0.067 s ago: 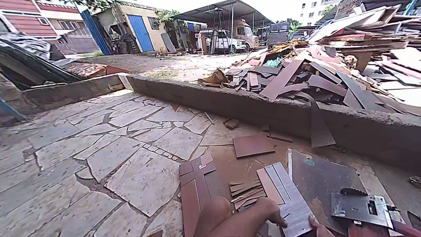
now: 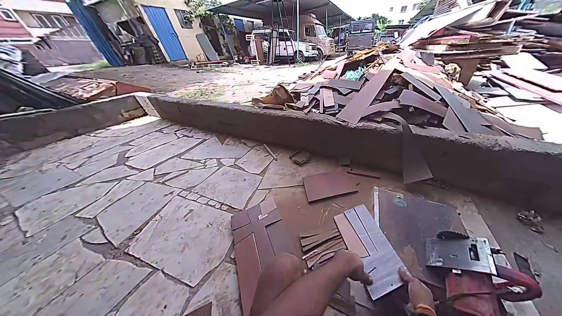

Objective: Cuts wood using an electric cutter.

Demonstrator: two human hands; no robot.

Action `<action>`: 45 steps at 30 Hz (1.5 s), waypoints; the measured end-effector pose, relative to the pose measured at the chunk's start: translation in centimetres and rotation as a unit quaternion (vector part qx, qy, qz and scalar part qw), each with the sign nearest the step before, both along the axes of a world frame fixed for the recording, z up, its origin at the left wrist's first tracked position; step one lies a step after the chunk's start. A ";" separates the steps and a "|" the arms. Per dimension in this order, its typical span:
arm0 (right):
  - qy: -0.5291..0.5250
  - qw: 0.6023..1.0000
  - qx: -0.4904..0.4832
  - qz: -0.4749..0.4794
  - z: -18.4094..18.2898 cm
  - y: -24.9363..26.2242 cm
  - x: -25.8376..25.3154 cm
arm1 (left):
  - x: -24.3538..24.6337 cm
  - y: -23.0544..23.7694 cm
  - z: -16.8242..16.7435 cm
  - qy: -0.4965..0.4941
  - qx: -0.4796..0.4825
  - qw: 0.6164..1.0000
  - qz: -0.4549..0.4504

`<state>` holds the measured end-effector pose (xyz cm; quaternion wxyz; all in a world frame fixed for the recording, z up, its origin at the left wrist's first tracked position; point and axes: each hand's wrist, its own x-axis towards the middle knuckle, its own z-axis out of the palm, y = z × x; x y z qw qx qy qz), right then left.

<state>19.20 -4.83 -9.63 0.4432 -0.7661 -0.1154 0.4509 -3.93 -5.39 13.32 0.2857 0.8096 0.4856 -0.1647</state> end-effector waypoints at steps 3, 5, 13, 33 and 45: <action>-0.060 0.997 -0.035 0.030 3.6 -0.9 -0.3 | 3.6 4.6 -9.5 0.095 -0.096 0.991 0.013; -0.066 0.995 -0.062 0.050 4.4 -1.3 -0.3 | 4.4 5.2 -12.6 0.122 -0.099 0.988 0.014; 0.020 0.999 -0.022 -0.025 1.0 -0.6 0.3 | 4.1 5.8 -14.1 0.107 -0.111 0.987 0.036; 0.082 0.994 -0.019 -0.063 2.2 -0.6 -0.2 | 0.7 9.9 -13.6 0.001 -0.105 0.964 0.243; 0.047 0.998 -0.023 -0.045 1.8 -0.7 -0.1 | 2.8 6.5 -16.6 -0.208 -0.247 0.852 0.412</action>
